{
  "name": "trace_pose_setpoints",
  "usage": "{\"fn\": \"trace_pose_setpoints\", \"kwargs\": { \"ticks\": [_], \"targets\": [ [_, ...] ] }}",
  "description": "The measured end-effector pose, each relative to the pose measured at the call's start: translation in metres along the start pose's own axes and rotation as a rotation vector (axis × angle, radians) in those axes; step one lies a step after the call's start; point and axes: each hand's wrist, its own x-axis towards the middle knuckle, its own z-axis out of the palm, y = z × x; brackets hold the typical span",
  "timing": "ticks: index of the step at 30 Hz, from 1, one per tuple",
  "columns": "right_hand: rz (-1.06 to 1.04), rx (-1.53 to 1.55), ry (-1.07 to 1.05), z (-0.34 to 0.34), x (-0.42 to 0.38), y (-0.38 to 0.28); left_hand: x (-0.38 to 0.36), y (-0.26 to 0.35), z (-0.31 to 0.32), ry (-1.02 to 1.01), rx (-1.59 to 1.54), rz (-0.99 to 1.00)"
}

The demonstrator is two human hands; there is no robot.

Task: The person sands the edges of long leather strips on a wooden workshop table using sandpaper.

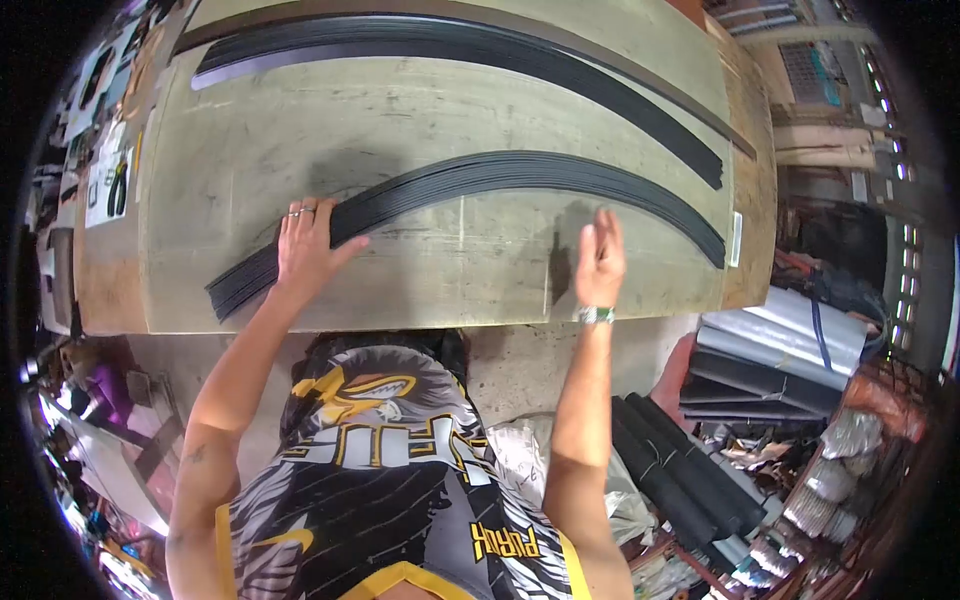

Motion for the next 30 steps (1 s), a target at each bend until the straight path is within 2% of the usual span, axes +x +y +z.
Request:
{"fn": "trace_pose_setpoints", "kwargs": {
  "ticks": [1,3,6,7,8,9,10,13,14,16,18,21,22,23,24,25,26,28,30],
  "targets": [
    [-0.05,-0.221,0.022,-0.001,0.023,0.016,0.0,-0.003,0.007,0.046,0.059,0.023],
    [-0.166,-0.662,0.072,0.006,0.069,0.051,0.002,-0.003,0.007,0.012,0.073,0.026],
    [-0.003,-0.645,0.11,0.084,0.07,-0.003,0.004,-0.002,0.008,-0.014,0.137,0.008],
    [-0.281,-0.614,0.096,0.126,0.053,-0.036,0.003,-0.002,0.009,-0.027,0.163,0.003],
    [-0.452,-0.529,0.005,0.161,0.026,-0.074,0.003,0.001,0.005,-0.048,0.153,-0.022],
    [-0.556,-0.627,-0.034,0.195,-0.01,-0.102,0.006,0.007,-0.003,-0.066,0.136,-0.048],
    [-0.502,-0.391,-0.194,0.216,-0.041,-0.121,0.009,0.014,-0.004,-0.081,0.117,-0.077],
    [-0.644,-0.424,-0.308,0.2,-0.034,-0.105,0.009,0.001,0.008,0.102,0.157,0.061],
    [-0.783,-0.579,-0.157,0.179,-0.006,-0.074,0.012,0.001,0.007,0.062,0.143,0.059],
    [-0.541,-0.629,-0.082,0.116,0.063,-0.024,0.014,0.003,-0.001,-0.02,0.113,0.032],
    [-0.096,-0.825,0.13,0.065,0.113,0.039,0.013,0.002,0.001,-0.04,0.125,0.022],
    [-0.033,-0.979,0.053,0.079,0.114,0.031,0.014,0.005,-0.003,-0.068,0.151,0.003],
    [-0.067,-0.807,-0.057,0.109,0.086,-0.03,0.015,0.009,-0.003,-0.081,0.156,-0.008],
    [-0.422,-0.669,0.017,0.145,0.057,-0.039,0.015,0.011,-0.003,-0.094,0.175,-0.009],
    [-0.587,-0.602,0.003,0.173,0.026,-0.076,0.015,0.011,-0.004,-0.106,0.196,-0.009],
    [-0.558,-0.41,-0.11,0.203,-0.009,-0.084,0.015,0.011,-0.002,-0.119,0.22,-0.009],
    [-0.684,-0.414,-0.33,0.199,-0.027,-0.115,0.014,0.011,0.0,-0.117,0.225,-0.011],
    [-0.727,-0.585,-0.379,0.175,-0.006,-0.106,0.012,0.01,0.002,-0.117,0.233,-0.004],
    [-0.391,-0.676,-0.066,0.117,0.052,-0.069,0.011,0.01,0.001,-0.151,0.238,-0.007]
  ]
}}
